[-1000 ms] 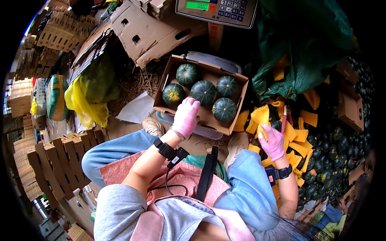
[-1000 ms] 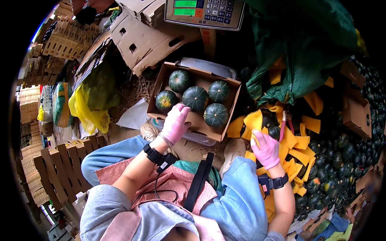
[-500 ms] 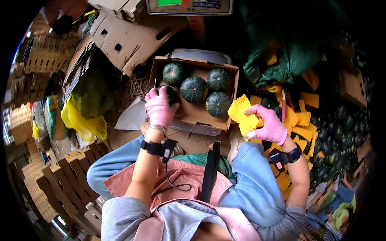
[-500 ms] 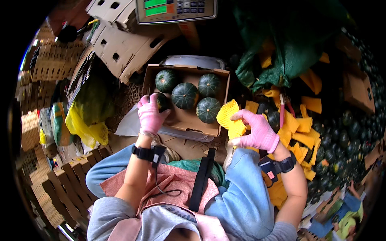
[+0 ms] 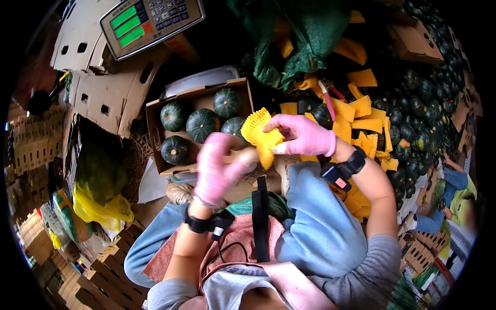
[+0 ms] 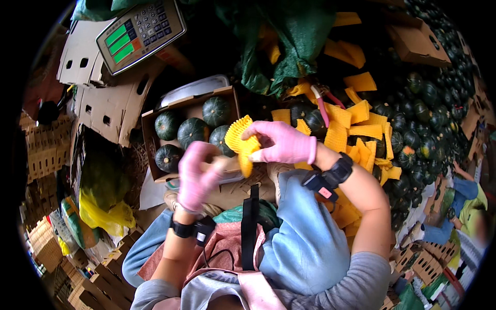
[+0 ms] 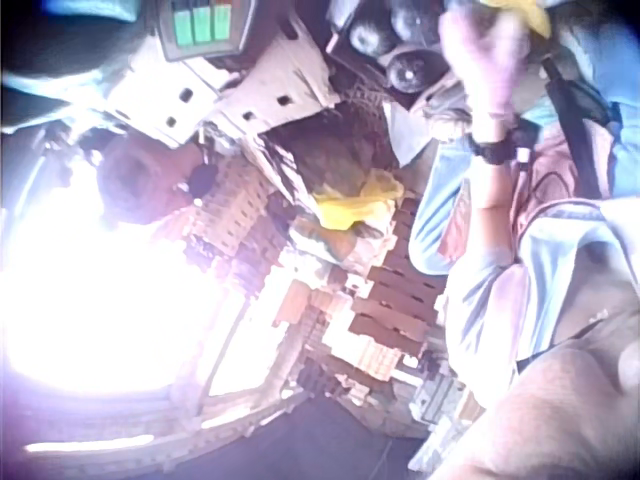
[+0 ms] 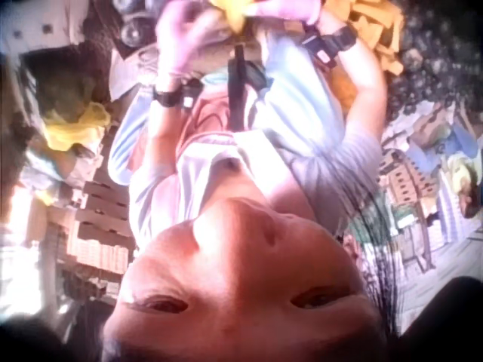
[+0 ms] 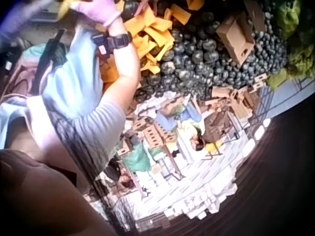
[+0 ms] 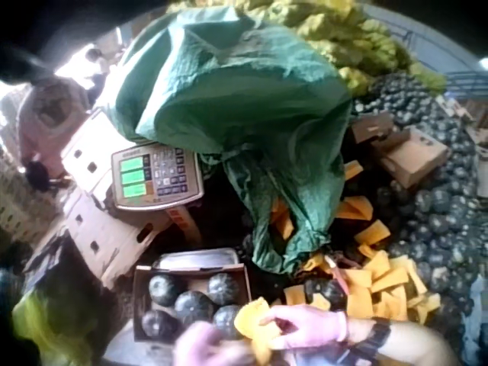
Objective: The person uses shears to trim the stems of green squash, places them on a digital scale in a cardboard box, and then wraps each squash in a yellow foam sleeve before arranging them back into the box.
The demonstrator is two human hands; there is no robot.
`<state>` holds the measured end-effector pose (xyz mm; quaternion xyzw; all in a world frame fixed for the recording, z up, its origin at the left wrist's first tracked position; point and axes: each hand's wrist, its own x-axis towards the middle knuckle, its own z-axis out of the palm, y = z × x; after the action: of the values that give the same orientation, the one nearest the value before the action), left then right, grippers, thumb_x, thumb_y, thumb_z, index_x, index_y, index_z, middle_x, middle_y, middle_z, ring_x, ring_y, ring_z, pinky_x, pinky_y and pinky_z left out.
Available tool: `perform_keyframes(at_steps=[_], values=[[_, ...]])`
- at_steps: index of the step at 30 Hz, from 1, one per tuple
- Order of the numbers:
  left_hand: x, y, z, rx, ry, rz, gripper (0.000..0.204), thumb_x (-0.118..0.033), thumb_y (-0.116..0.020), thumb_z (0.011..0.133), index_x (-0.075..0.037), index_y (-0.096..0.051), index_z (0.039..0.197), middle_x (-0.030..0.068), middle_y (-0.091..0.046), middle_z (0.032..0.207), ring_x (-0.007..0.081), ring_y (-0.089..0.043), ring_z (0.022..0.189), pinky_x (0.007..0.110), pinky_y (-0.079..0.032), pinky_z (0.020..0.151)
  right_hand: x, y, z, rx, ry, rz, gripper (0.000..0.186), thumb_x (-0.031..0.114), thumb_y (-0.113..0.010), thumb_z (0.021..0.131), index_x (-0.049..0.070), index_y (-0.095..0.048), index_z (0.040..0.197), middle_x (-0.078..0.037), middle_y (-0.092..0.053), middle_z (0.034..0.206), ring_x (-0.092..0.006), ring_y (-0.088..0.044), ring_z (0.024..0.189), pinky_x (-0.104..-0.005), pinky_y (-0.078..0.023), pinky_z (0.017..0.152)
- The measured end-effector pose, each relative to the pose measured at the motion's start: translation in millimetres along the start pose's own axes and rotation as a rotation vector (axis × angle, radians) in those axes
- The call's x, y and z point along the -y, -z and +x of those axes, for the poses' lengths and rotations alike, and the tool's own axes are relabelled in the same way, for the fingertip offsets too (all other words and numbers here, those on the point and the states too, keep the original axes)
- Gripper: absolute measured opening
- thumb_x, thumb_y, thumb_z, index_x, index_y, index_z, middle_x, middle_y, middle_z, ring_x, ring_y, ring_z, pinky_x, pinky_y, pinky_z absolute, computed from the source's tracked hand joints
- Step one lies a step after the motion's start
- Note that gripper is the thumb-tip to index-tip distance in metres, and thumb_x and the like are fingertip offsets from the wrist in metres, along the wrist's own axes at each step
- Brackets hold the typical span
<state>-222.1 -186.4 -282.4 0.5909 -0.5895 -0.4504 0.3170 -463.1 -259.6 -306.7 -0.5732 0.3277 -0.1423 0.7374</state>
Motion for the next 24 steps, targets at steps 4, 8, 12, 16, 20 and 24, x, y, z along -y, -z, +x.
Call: perform_keyframes(at_steps=[4,8,12,16,20,24], values=[[1,-41,13,0.053,-0.250,0.074,0.036,-0.028,-0.078,0.078,-0.003,-0.059,0.094,0.0136,-0.055,0.095,0.0284,-0.055,0.087,0.036,-0.047,0.076,-6,-16,4,-0.060,0.030,0.300,0.048,0.013,-0.076,0.081,0.003,-0.052,0.122,-0.005,-0.061,0.106,-0.0130,-0.060,0.099,-0.0288,-0.050,0.088],[24,-56,8,0.158,0.034,-0.830,0.020,-0.018,-0.069,0.090,-0.004,-0.056,0.095,0.0008,-0.052,0.091,0.0103,-0.050,0.085,0.026,-0.045,0.074,-13,-33,3,-0.104,0.189,0.437,0.086,0.014,-0.088,0.066,0.008,-0.035,0.134,-0.006,-0.052,0.114,-0.0146,-0.054,0.104,-0.0303,-0.047,0.092],[19,-52,11,0.008,0.113,-0.709,0.011,-0.008,-0.065,0.091,-0.004,-0.056,0.094,-0.0011,-0.051,0.088,0.0049,-0.046,0.079,0.020,-0.042,0.069,-16,-23,6,-0.380,0.128,0.023,0.050,-0.004,-0.071,0.073,0.007,-0.045,0.115,0.002,-0.049,0.089,-0.0067,-0.050,0.080,-0.0226,-0.046,0.074],[28,-55,5,-0.155,0.001,-0.219,0.018,-0.001,-0.066,0.087,0.000,-0.059,0.104,0.0019,-0.061,0.092,0.0062,-0.056,0.084,0.021,-0.049,0.070,-7,-37,6,-0.658,0.269,-0.109,0.036,-0.009,-0.058,0.075,0.006,-0.050,0.107,0.000,-0.050,0.082,-0.0108,-0.052,0.077,-0.0247,-0.047,0.072],[23,-46,2,-0.051,0.450,-1.312,0.021,-0.005,-0.062,0.091,-0.002,-0.060,0.111,0.0051,-0.065,0.106,0.0140,-0.063,0.095,0.027,-0.054,0.082,-17,-23,11,-0.550,0.253,-0.716,0.023,-0.007,-0.054,0.074,0.003,-0.062,0.094,-0.009,-0.058,0.084,-0.0226,-0.060,0.086,-0.0298,-0.048,0.079],[27,-39,-1,0.092,0.417,-1.295,0.019,-0.009,-0.060,0.094,-0.004,-0.060,0.112,0.0042,-0.065,0.110,0.0138,-0.062,0.100,0.028,-0.050,0.091,-19,-7,2,-0.184,-0.002,0.331,0.030,-0.007,-0.050,0.077,-0.001,-0.068,0.101,-0.001,-0.070,0.094,-0.0074,-0.063,0.084,-0.0209,-0.048,0.079]])
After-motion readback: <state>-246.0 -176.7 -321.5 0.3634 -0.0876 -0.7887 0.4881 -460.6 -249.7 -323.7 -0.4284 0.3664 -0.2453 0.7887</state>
